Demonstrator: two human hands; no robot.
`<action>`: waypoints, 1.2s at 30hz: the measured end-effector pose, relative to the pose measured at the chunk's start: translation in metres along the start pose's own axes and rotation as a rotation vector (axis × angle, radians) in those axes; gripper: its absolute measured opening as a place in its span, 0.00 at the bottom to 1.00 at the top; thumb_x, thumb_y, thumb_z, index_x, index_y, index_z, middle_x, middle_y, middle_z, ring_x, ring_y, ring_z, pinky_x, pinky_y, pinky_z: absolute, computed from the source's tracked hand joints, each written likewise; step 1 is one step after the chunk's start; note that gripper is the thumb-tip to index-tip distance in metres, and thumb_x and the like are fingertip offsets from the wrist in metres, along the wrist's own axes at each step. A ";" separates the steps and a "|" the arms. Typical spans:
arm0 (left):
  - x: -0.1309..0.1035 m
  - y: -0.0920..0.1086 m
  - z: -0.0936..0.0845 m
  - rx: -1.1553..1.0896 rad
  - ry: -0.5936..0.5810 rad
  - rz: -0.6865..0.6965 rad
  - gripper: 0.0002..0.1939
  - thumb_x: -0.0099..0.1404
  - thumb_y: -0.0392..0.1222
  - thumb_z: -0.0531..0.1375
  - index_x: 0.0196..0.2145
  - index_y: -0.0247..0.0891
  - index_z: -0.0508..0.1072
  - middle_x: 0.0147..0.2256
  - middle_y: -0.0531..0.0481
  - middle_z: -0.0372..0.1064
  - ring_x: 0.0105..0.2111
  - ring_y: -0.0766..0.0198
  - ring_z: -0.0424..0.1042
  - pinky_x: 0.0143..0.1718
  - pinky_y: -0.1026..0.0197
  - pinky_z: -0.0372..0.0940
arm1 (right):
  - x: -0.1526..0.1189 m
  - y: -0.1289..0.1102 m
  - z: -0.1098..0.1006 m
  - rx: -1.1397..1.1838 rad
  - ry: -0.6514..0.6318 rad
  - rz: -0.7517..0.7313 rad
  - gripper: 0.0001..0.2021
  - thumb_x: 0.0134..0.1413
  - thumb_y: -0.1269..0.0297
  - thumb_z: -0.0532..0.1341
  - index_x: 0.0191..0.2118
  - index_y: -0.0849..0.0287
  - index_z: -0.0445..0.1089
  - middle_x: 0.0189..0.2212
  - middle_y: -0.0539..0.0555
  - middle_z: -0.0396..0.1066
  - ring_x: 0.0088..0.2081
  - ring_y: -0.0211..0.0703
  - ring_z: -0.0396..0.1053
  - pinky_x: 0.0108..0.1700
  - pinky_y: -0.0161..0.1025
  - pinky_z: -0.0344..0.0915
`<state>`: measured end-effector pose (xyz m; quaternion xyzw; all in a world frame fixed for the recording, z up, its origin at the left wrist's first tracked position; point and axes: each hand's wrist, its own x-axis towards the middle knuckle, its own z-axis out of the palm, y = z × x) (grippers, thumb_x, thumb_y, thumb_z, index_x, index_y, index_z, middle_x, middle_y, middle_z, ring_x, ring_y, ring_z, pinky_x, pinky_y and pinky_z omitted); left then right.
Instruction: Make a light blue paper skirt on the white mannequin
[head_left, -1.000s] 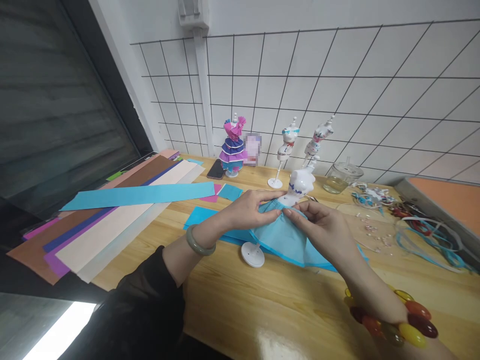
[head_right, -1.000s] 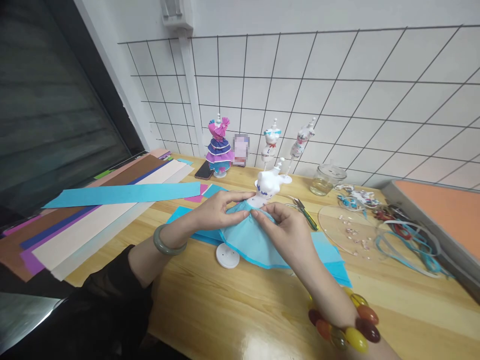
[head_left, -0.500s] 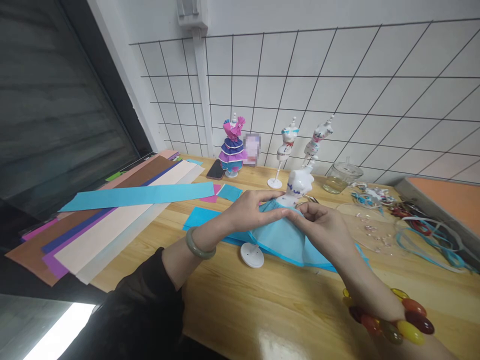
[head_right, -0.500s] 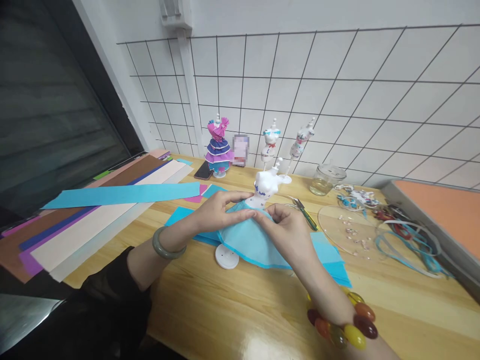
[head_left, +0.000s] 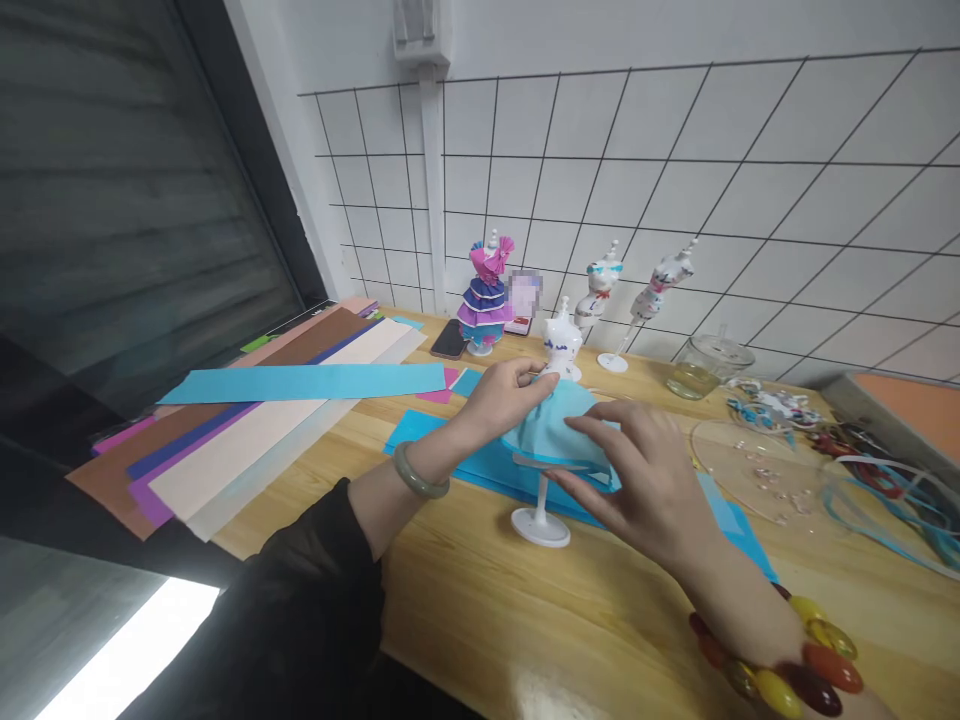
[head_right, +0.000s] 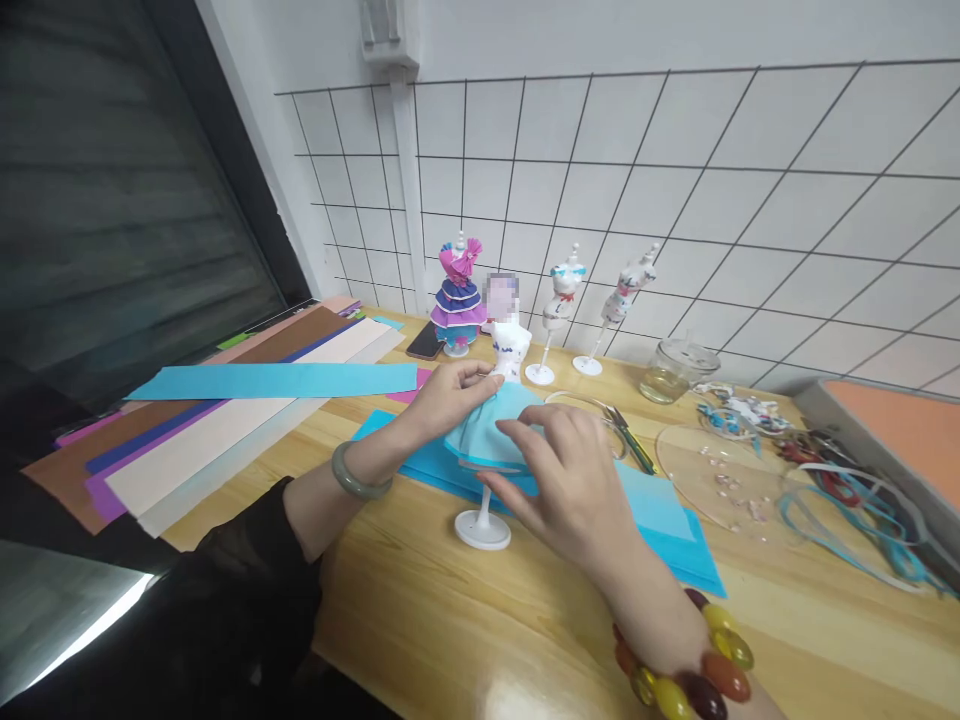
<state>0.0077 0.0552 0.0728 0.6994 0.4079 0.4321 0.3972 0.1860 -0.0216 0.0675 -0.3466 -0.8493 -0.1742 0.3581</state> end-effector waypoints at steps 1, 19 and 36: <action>0.000 -0.001 0.000 -0.008 0.007 -0.014 0.19 0.62 0.51 0.57 0.40 0.32 0.73 0.41 0.44 0.74 0.41 0.59 0.73 0.41 0.59 0.66 | 0.000 -0.003 0.000 -0.040 -0.004 -0.039 0.18 0.54 0.59 0.63 0.50 0.55 0.65 0.39 0.60 0.68 0.41 0.53 0.66 0.39 0.49 0.62; 0.000 -0.003 -0.001 0.097 0.008 -0.019 0.19 0.62 0.54 0.55 0.35 0.34 0.75 0.30 0.51 0.72 0.32 0.63 0.68 0.29 0.64 0.60 | -0.006 -0.008 0.008 -0.134 -0.013 -0.227 0.11 0.58 0.76 0.57 0.45 0.60 0.66 0.32 0.57 0.71 0.31 0.44 0.63 0.31 0.42 0.58; 0.006 -0.012 -0.002 0.025 0.013 -0.010 0.17 0.61 0.51 0.57 0.35 0.34 0.75 0.36 0.48 0.74 0.38 0.60 0.71 0.36 0.62 0.64 | -0.001 -0.012 0.005 -0.094 0.003 -0.382 0.09 0.55 0.79 0.60 0.41 0.66 0.69 0.29 0.59 0.72 0.31 0.46 0.66 0.30 0.44 0.62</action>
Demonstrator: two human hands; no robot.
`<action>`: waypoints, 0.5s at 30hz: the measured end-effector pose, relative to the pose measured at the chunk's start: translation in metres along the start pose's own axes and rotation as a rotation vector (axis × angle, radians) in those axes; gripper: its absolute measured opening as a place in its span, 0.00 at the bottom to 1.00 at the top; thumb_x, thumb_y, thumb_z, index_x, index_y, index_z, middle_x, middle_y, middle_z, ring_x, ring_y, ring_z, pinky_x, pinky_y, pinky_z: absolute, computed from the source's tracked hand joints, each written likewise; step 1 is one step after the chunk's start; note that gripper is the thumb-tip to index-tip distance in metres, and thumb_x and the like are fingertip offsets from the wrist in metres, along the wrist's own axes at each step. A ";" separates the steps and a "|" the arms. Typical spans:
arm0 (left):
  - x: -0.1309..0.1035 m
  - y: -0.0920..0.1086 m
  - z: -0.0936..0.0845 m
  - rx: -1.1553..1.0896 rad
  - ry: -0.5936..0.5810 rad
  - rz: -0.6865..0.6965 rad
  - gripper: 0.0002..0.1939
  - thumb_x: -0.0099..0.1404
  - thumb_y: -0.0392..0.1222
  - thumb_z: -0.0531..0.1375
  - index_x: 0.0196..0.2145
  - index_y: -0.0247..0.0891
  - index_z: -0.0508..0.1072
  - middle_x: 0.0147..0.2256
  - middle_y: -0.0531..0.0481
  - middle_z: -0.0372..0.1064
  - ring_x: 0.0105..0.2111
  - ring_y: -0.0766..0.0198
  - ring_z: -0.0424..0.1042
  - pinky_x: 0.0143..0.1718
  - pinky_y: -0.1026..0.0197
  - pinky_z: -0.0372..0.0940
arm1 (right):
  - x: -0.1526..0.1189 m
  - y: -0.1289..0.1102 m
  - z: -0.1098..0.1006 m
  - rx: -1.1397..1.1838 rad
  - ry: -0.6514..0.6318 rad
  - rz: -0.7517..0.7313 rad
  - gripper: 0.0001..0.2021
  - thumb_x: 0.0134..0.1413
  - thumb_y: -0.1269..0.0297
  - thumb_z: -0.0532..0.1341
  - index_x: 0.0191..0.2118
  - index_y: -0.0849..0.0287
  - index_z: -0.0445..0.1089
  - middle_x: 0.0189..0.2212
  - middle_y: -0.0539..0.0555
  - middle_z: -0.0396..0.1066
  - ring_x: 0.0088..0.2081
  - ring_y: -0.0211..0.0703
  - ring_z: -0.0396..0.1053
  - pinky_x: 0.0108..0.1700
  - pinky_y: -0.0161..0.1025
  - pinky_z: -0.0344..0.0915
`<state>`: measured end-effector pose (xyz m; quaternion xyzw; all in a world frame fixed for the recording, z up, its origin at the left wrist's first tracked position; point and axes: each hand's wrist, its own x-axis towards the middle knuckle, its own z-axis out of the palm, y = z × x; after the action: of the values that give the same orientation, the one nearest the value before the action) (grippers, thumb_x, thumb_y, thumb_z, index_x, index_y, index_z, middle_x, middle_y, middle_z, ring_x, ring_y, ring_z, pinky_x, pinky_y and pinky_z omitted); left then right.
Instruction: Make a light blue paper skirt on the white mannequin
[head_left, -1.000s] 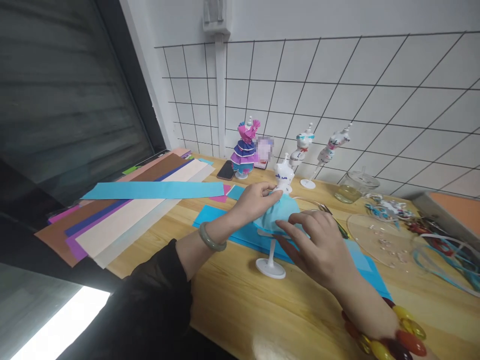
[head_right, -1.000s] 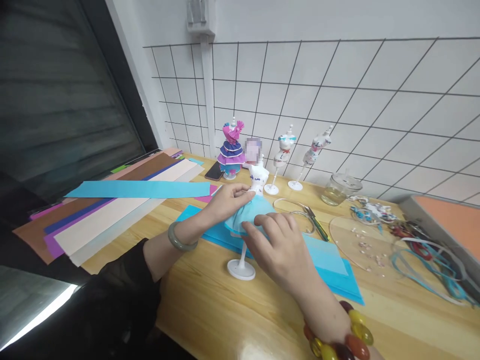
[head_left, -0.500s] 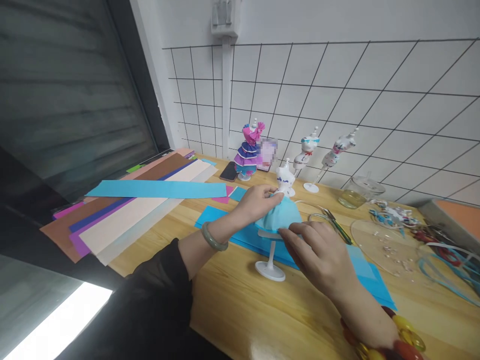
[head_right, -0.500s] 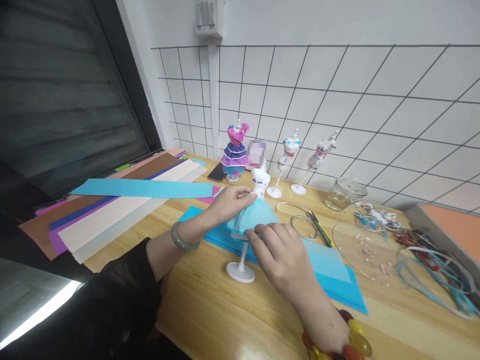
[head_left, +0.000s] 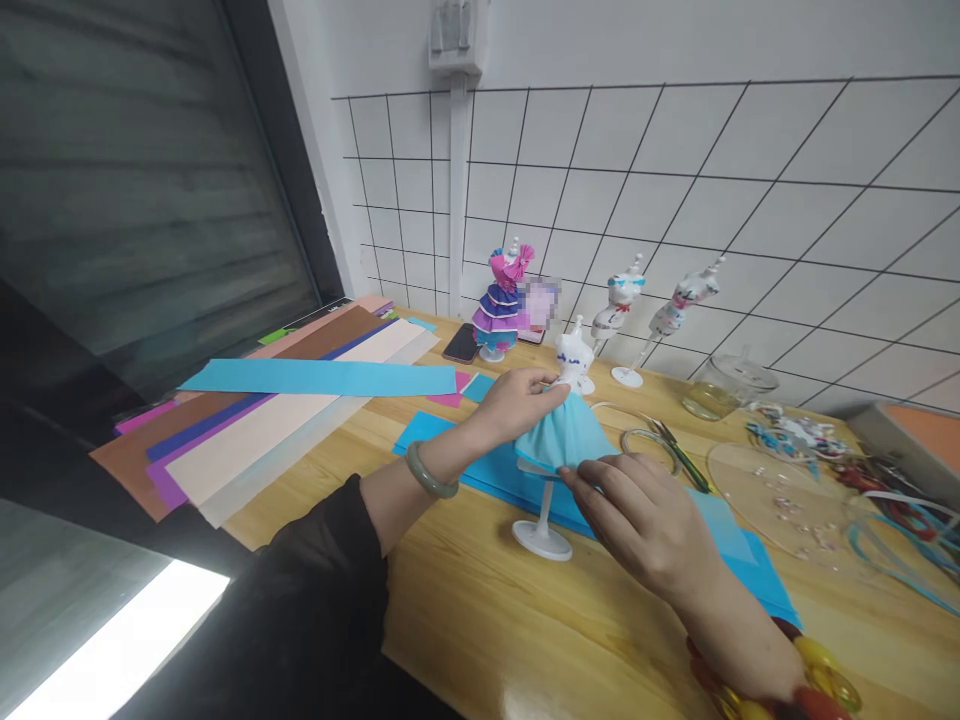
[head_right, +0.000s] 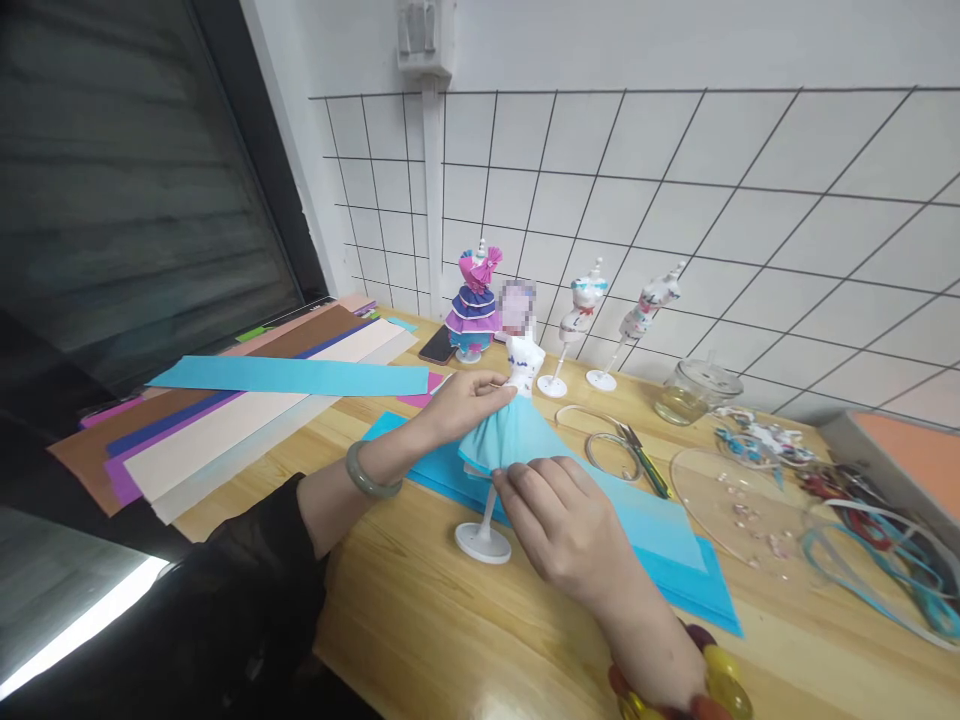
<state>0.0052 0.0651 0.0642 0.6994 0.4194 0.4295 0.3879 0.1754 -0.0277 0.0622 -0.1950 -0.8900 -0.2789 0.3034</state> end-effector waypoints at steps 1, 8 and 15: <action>0.000 -0.001 0.000 -0.021 -0.003 0.004 0.17 0.61 0.51 0.57 0.36 0.33 0.75 0.36 0.47 0.74 0.38 0.60 0.72 0.37 0.62 0.64 | 0.000 0.000 0.000 0.018 -0.005 0.003 0.09 0.55 0.79 0.59 0.42 0.65 0.69 0.29 0.58 0.72 0.31 0.46 0.66 0.31 0.44 0.62; -0.003 0.003 0.000 -0.166 -0.162 0.115 0.17 0.62 0.49 0.59 0.43 0.33 0.73 0.46 0.45 0.73 0.47 0.58 0.71 0.48 0.60 0.64 | -0.006 0.013 -0.004 0.295 0.101 0.376 0.08 0.57 0.70 0.59 0.44 0.58 0.67 0.36 0.58 0.72 0.38 0.47 0.70 0.39 0.44 0.67; -0.013 0.013 -0.001 -0.141 -0.305 0.184 0.21 0.62 0.48 0.60 0.50 0.35 0.70 0.54 0.42 0.67 0.54 0.56 0.67 0.53 0.57 0.63 | -0.016 0.039 -0.006 0.571 -0.113 1.140 0.21 0.61 0.45 0.51 0.29 0.56 0.71 0.30 0.53 0.74 0.34 0.47 0.71 0.36 0.41 0.66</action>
<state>0.0043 0.0487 0.0727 0.7629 0.2589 0.3806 0.4540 0.2102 -0.0041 0.0704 -0.5636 -0.7005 0.1850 0.3968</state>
